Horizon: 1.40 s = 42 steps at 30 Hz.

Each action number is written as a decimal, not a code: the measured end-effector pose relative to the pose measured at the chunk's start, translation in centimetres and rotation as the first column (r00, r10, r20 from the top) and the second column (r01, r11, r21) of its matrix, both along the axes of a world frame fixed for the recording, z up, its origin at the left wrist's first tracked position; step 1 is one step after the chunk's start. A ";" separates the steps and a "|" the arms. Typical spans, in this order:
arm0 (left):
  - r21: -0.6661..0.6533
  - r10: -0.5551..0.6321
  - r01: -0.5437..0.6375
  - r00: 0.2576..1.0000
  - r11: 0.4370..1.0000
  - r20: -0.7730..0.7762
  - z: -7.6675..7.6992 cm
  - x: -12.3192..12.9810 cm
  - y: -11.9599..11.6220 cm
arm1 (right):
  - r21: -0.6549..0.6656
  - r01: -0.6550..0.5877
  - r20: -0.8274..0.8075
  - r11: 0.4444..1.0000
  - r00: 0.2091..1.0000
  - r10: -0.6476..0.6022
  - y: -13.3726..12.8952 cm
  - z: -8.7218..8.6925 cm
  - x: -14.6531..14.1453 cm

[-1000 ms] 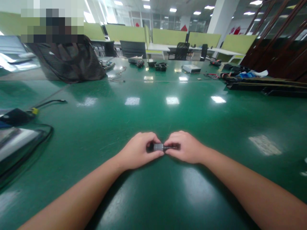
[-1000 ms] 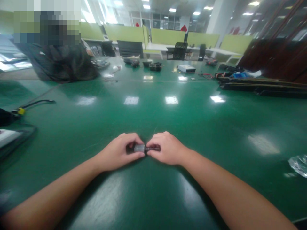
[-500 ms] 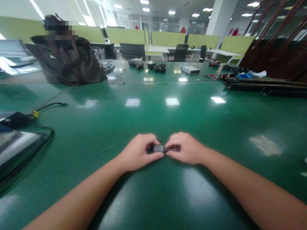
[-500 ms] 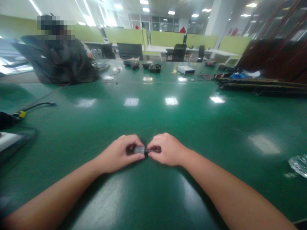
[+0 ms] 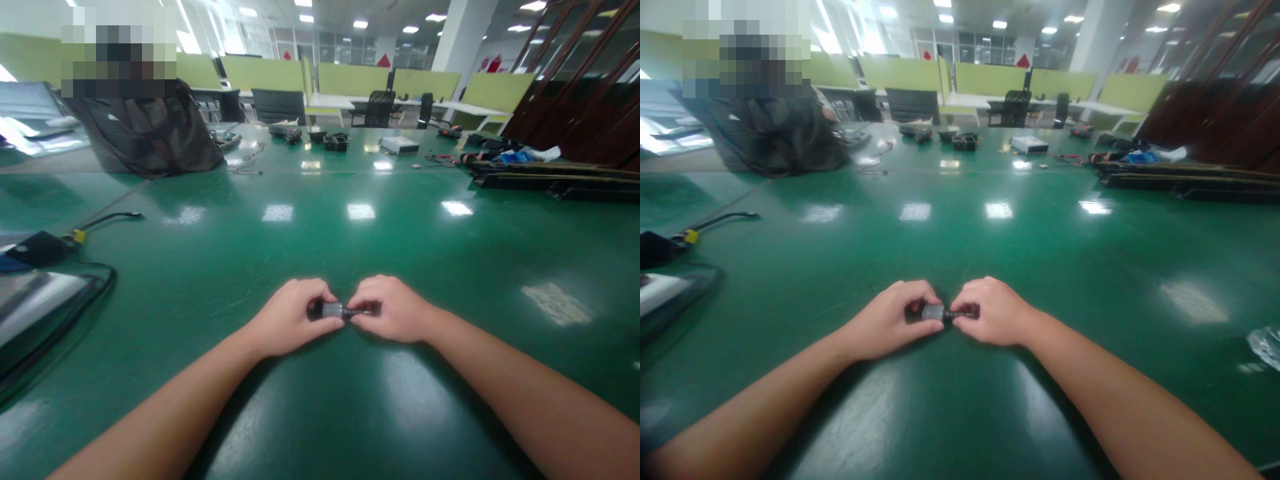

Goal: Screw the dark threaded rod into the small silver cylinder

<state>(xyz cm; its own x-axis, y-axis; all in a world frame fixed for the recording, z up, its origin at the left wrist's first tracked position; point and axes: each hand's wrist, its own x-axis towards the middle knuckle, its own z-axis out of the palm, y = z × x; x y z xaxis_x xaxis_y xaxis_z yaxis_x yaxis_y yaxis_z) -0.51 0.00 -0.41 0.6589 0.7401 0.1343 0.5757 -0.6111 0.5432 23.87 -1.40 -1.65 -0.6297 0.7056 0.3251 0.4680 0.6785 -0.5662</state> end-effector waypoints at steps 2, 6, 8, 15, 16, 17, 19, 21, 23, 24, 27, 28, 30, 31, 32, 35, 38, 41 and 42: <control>0.001 -0.003 0.003 1.000 1.000 -0.002 0.0 0.0 0.0 | -0.005 -0.001 0.000 1.000 1.000 0.001 0.0 0.0 0.0; 0.002 -0.004 0.004 1.000 1.000 -0.004 0.0 0.0 0.0 | 0.002 -0.004 -0.007 1.000 1.000 0.004 0.0 0.0 0.1; 0.000 -0.003 0.003 1.000 1.000 -0.004 -0.1 -0.1 0.0 | 0.005 -0.004 -0.009 1.000 1.000 0.004 0.0 0.0 0.1; -0.007 -0.003 0.003 1.000 1.000 0.002 -0.1 -0.1 0.0 | 0.003 0.006 -0.007 1.000 1.000 -0.006 0.0 -0.2 0.1; -0.008 -0.001 0.001 1.000 1.000 0.002 -0.1 -0.1 0.0 | 0.003 0.009 -0.005 1.000 1.000 -0.009 0.0 -0.2 0.2; -0.009 0.000 0.000 1.000 1.000 0.002 -0.1 0.0 0.0 | 0.001 0.011 -0.002 1.000 1.000 -0.011 0.0 -0.2 0.2; -0.010 0.003 -0.003 1.000 1.000 0.002 -0.1 0.0 0.0 | -0.004 0.012 0.002 1.000 1.000 -0.012 0.0 -0.2 0.2; -0.011 0.006 -0.006 1.000 1.000 0.002 -0.1 0.0 0.0 | -0.009 0.017 0.006 1.000 1.000 -0.017 0.0 -0.2 0.3; -0.010 0.010 -0.010 1.000 1.000 0.000 -0.1 0.0 0.0 | -0.013 0.028 0.011 1.000 1.000 -0.028 0.1 -0.3 0.3; -0.009 0.011 -0.011 1.000 1.000 -0.001 -0.1 0.0 0.0 | -0.013 0.035 0.013 0.999 0.999 -0.035 0.1 -0.3 0.3; -0.007 0.008 -0.008 1.000 1.000 0.003 -0.1 0.0 0.1 | -0.015 0.045 0.017 0.999 0.999 -0.045 0.1 -0.3 0.3; -0.008 0.006 -0.006 1.000 1.000 0.004 -0.1 0.0 0.1 | -0.016 0.046 0.015 0.999 0.999 -0.046 0.1 -0.3 0.3; -0.010 0.004 -0.004 1.000 1.000 0.004 -0.1 0.0 0.1 | -0.021 0.043 0.013 0.999 0.999 -0.042 0.1 -0.3 0.4; -0.011 0.005 -0.005 1.000 1.000 0.004 -0.1 0.0 0.1 | -0.022 0.041 0.013 0.999 0.999 -0.041 0.2 -0.3 0.4; -0.012 0.006 -0.006 1.000 1.000 0.003 -0.1 0.0 0.1 | -0.022 0.042 0.012 0.999 0.999 -0.042 0.2 -0.3 0.5; -0.017 0.005 -0.005 1.000 1.000 0.005 -0.2 0.0 0.1 | -0.028 0.047 0.012 0.998 0.999 -0.047 0.2 -0.3 0.8; -0.018 0.007 -0.006 1.000 1.000 0.004 -0.3 0.0 0.1 | -0.040 0.056 0.014 0.998 0.998 -0.055 0.3 -0.3 1.0; -0.023 0.013 -0.013 1.000 1.000 -0.001 -0.3 0.0 0.1 | -0.052 0.060 0.029 0.997 0.998 -0.059 0.3 -0.2 1.2; -0.026 0.013 -0.013 1.000 1.000 -0.001 -0.2 0.0 0.1 | -0.061 0.062 0.036 0.996 0.998 -0.060 0.4 -0.1 1.3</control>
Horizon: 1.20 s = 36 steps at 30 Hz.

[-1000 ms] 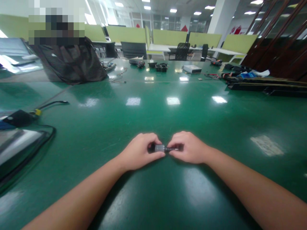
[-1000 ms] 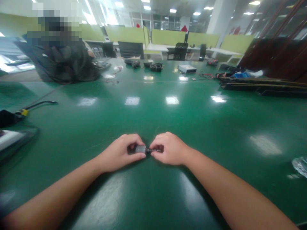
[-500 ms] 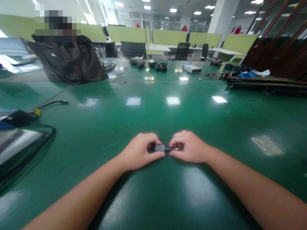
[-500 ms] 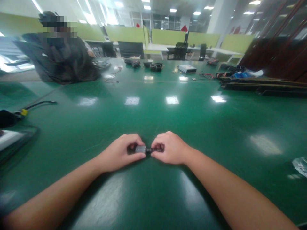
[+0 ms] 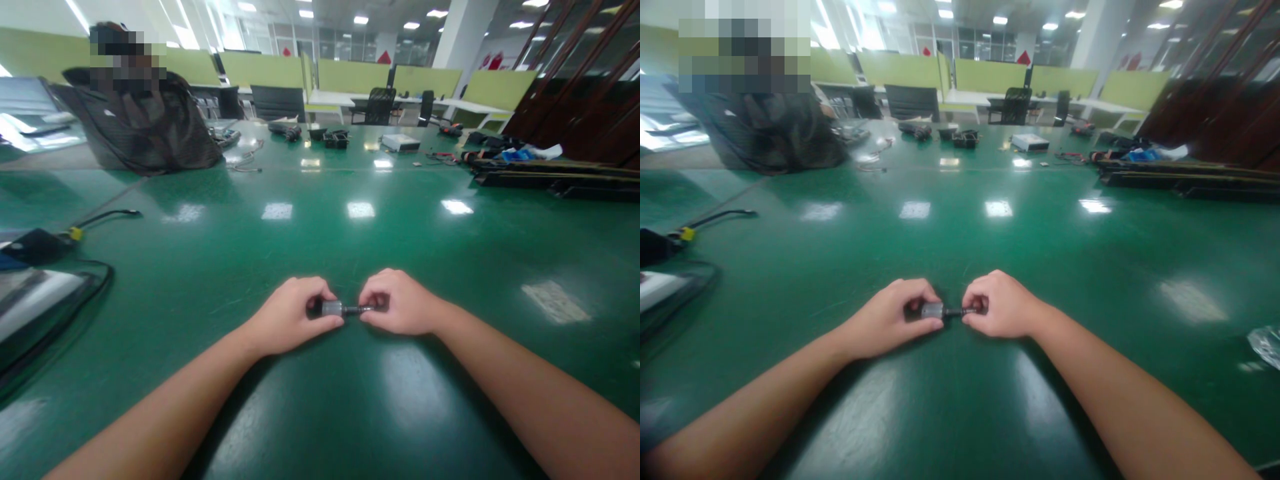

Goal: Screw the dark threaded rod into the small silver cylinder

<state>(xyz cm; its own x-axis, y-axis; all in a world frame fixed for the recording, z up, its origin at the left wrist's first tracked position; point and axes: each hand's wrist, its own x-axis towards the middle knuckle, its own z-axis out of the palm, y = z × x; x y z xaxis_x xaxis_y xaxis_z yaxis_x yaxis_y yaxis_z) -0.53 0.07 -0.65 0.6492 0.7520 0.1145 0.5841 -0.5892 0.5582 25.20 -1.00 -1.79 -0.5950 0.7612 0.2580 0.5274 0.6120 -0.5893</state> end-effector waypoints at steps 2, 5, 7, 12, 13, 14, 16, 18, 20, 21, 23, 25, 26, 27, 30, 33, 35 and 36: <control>-0.003 0.001 -0.001 1.000 1.000 -0.001 0.0 0.0 0.0 | -0.037 -0.002 0.015 0.999 1.000 0.002 0.2 0.1 0.4; -0.002 0.004 -0.004 1.000 1.000 -0.002 0.1 0.0 0.0 | -0.131 0.000 0.043 0.991 0.999 0.005 0.5 0.4 1.4; -0.002 0.002 -0.002 1.000 1.000 0.002 0.1 0.1 0.0 | -0.186 0.029 0.057 0.982 0.998 -0.019 0.8 0.6 2.2; -0.002 0.001 -0.001 1.000 1.000 0.002 0.2 0.1 -0.1 | -0.233 0.079 0.065 0.969 0.996 -0.065 1.0 0.8 3.2; -0.003 0.001 -0.001 1.000 1.000 0.003 0.2 0.1 -0.1 | -0.234 0.075 0.066 0.969 0.996 -0.061 1.0 0.8 3.1; -0.003 0.000 0.000 1.000 1.000 0.003 0.3 0.1 -0.1 | -0.235 0.071 0.065 0.969 0.996 -0.058 1.0 0.8 3.1; -0.003 0.000 0.000 1.000 1.000 0.000 0.3 0.1 -0.1 | -0.243 0.067 0.064 0.968 0.997 -0.053 1.0 0.8 2.9; 0.001 0.002 -0.002 1.000 1.000 -0.007 0.3 0.1 -0.1 | -0.247 0.062 0.061 0.967 0.997 -0.048 1.0 0.8 2.9; 0.009 0.003 -0.003 1.000 1.000 -0.011 0.3 0.1 -0.1 | -0.240 0.050 0.054 0.969 0.998 -0.038 1.0 0.9 2.8; 0.013 0.002 -0.002 1.000 1.000 -0.011 0.3 0.1 -0.1 | -0.235 0.042 0.051 0.971 0.998 -0.031 0.9 0.9 2.8; 0.018 0.002 -0.002 1.000 1.000 -0.010 0.3 0.0 -0.1 | -0.225 0.030 0.046 0.974 0.999 -0.020 0.8 1.0 2.7; 0.018 0.000 0.000 1.000 1.000 -0.008 0.3 0.0 -0.1 | -0.216 0.016 0.043 0.976 0.999 -0.006 0.6 1.1 2.3; 0.017 -0.001 0.001 1.000 1.000 -0.006 0.2 0.0 -0.1 | -0.209 0.009 0.041 0.978 0.999 0.000 0.5 1.0 2.0; 0.017 -0.002 0.002 1.000 1.000 -0.004 0.2 0.0 -0.1 | -0.196 0.004 0.038 0.981 0.999 0.003 0.4 0.9 1.6; 0.021 0.007 -0.007 1.000 1.000 -0.002 0.1 0.1 -0.1 | -0.117 0.010 0.018 0.993 1.000 -0.008 0.1 0.5 0.1; 0.030 0.030 -0.030 1.000 0.999 -0.005 0.0 0.1 -0.1 | -0.029 -0.003 0.010 1.000 1.000 0.003 -0.2 0.2 -1.2; 0.034 0.041 -0.040 0.999 0.999 -0.003 0.0 0.2 -0.2 | -0.052 0.021 -0.017 0.998 1.000 -0.022 -0.3 0.1 -1.6; 0.036 0.042 -0.041 0.999 0.998 -0.002 0.0 0.2 -0.2 | -0.066 0.034 -0.030 0.997 0.999 -0.036 -0.4 0.0 -1.6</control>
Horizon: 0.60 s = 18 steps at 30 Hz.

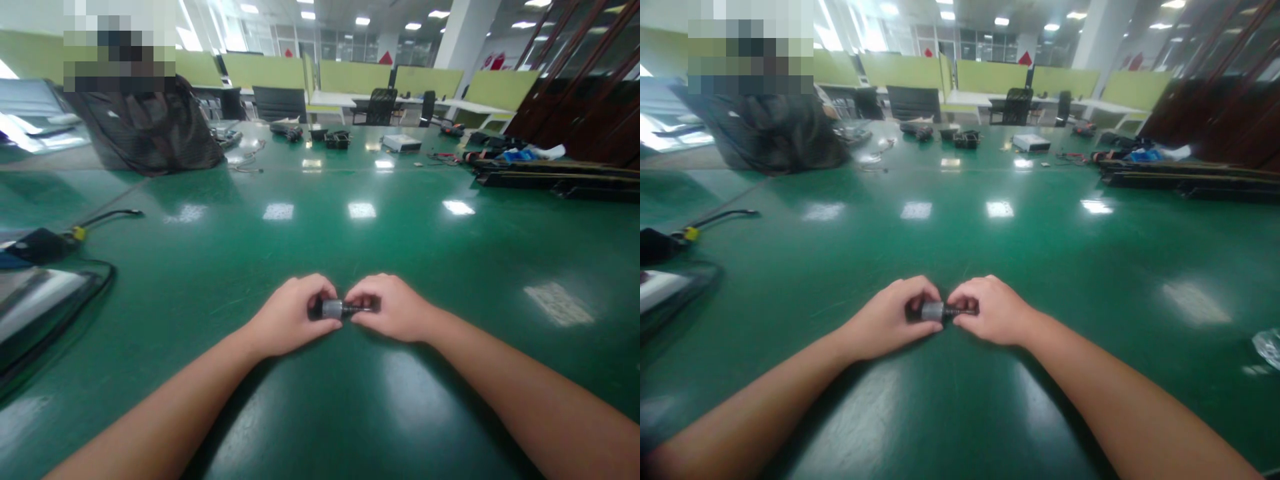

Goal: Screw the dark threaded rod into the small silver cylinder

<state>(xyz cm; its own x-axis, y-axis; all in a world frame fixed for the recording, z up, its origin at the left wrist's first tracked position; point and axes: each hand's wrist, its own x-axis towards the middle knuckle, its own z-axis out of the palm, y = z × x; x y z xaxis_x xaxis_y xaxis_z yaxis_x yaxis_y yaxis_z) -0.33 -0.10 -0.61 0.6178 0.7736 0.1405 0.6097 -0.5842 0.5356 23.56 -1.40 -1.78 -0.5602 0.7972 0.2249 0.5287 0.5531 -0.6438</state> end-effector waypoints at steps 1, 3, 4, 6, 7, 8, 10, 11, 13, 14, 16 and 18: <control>0.001 -0.004 0.004 1.000 1.000 0.002 0.0 0.0 0.0 | -0.011 0.010 -0.011 1.000 1.000 -0.010 0.0 0.0 0.0; 0.004 -0.015 0.015 1.000 1.000 0.007 0.1 0.0 0.0 | -0.006 0.011 -0.021 1.000 1.000 -0.011 -0.1 -0.1 0.2; 0.003 -0.022 0.022 1.000 1.000 0.010 0.1 0.0 0.0 | 0.005 0.003 -0.018 1.000 1.000 -0.003 0.0 -0.2 0.2; -0.003 -0.028 0.028 1.000 1.000 0.013 0.2 0.0 0.0 | 0.030 -0.009 -0.011 1.000 1.000 0.009 0.0 -0.2 0.3; -0.005 -0.029 0.029 0.999 1.000 0.014 0.2 0.0 0.0 | 0.042 -0.013 -0.004 0.999 1.000 0.013 0.0 -0.3 0.3; -0.005 -0.029 0.029 0.999 1.000 0.015 0.2 0.0 0.0 | 0.051 -0.018 0.004 0.999 1.000 0.018 0.0 -0.3 0.3; -0.005 -0.028 0.028 1.000 1.000 0.014 0.2 0.0 0.0 | 0.070 -0.029 0.019 0.997 0.999 0.028 0.0 -0.2 0.3; -0.007 -0.025 0.026 1.000 1.000 0.014 0.2 0.0 0.0 | 0.080 -0.036 0.025 0.996 0.999 0.034 0.0 -0.2 0.2; -0.013 -0.019 0.019 1.000 1.000 0.015 0.2 0.1 0.0 | 0.102 -0.053 0.038 0.993 0.998 0.049 0.0 -0.2 0.2; -0.014 -0.018 0.018 1.000 1.000 0.013 0.2 0.1 0.0 | 0.114 -0.061 0.045 0.992 0.997 0.057 0.0 -0.2 0.2; -0.010 -0.018 0.018 1.000 1.000 0.004 0.2 0.1 0.0 | 0.135 -0.080 0.054 0.988 0.996 0.073 -0.1 -0.2 0.2; -0.002 -0.022 0.022 1.000 1.000 -0.009 0.2 0.1 0.0 | 0.149 -0.090 0.058 0.985 0.995 0.083 -0.1 -0.2 0.2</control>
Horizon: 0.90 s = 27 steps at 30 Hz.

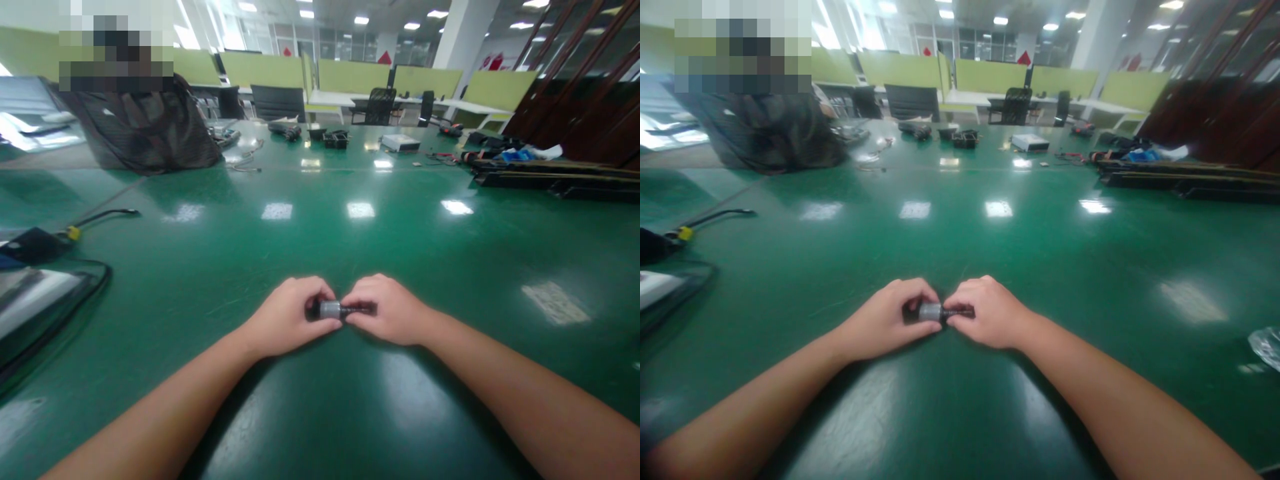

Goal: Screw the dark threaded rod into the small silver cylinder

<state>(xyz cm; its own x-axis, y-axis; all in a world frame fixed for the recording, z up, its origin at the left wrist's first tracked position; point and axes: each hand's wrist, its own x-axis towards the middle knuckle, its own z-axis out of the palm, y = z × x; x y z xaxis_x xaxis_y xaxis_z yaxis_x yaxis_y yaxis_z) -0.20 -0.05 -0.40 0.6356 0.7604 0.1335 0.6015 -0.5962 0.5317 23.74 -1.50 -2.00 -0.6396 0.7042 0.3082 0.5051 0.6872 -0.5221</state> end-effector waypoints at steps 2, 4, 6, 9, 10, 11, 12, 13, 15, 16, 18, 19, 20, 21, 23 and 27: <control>0.006 -0.005 0.005 1.000 1.000 -0.008 0.0 0.0 0.1 | 0.009 0.001 0.001 1.000 1.000 -0.001 0.0 -0.1 0.0; 0.008 -0.012 0.012 1.000 1.000 -0.013 0.0 0.0 0.1 | 0.017 0.004 -0.001 1.000 1.000 -0.004 0.0 -0.1 0.0; 0.005 -0.020 0.020 1.000 1.000 -0.014 0.0 -0.1 0.2 | 0.025 0.005 -0.003 1.000 1.000 -0.005 0.0 -0.2 0.0; 0.001 -0.038 0.038 0.999 0.999 -0.005 0.0 -0.1 0.2 | 0.034 0.005 -0.003 0.999 1.000 -0.005 0.0 -0.2 0.0; 0.002 -0.042 0.042 0.999 0.999 -0.002 0.0 -0.2 0.2 | 0.035 0.005 -0.002 0.999 1.000 -0.005 0.0 -0.2 0.0; 0.002 -0.044 0.044 0.999 0.999 0.001 -0.1 -0.2 0.3 | 0.034 0.006 -0.003 0.999 1.000 -0.006 0.0 -0.2 0.0; 0.003 -0.043 0.043 0.999 0.999 0.002 -0.1 -0.2 0.3 | 0.031 0.007 -0.006 0.999 1.000 -0.007 0.0 -0.2 0.0; 0.003 -0.041 0.041 0.999 0.999 0.003 -0.1 -0.2 0.3 | 0.029 0.008 -0.008 1.000 1.000 -0.008 0.0 -0.2 0.0; 0.002 -0.035 0.035 0.999 0.999 0.004 -0.1 -0.2 0.3 | 0.026 0.008 -0.013 1.000 1.000 -0.008 0.1 -0.2 0.0; 0.000 -0.034 0.034 0.999 0.999 0.006 -0.1 -0.2 0.3 | 0.025 0.008 -0.014 1.000 1.000 -0.007 0.1 -0.1 0.0; -0.006 -0.038 0.038 0.999 0.999 0.010 -0.1 -0.2 0.3 | 0.023 0.005 -0.017 1.000 1.000 -0.005 0.0 -0.1 0.0; -0.009 -0.040 0.040 0.999 0.999 0.013 -0.1 -0.2 0.2 | 0.022 0.005 -0.020 1.000 1.000 -0.005 0.0 0.0 0.0; -0.011 -0.040 0.040 0.999 0.999 0.013 -0.1 -0.2 0.2 | 0.022 0.005 -0.023 1.000 1.000 -0.005 0.0 0.0 0.1; -0.012 -0.039 0.039 0.999 0.999 0.013 -0.1 -0.2 0.2 | 0.022 0.005 -0.026 1.000 1.000 -0.005 0.0 0.0 0.1; -0.014 -0.038 0.038 0.999 0.999 0.013 0.0 -0.2 0.2 | 0.023 0.007 -0.031 1.000 1.000 -0.006 -0.1 0.0 0.2; -0.016 -0.041 0.041 0.999 0.999 0.008 0.0 -0.2 0.1 | 0.021 0.014 -0.030 1.000 0.999 -0.014 -0.1 0.1 0.2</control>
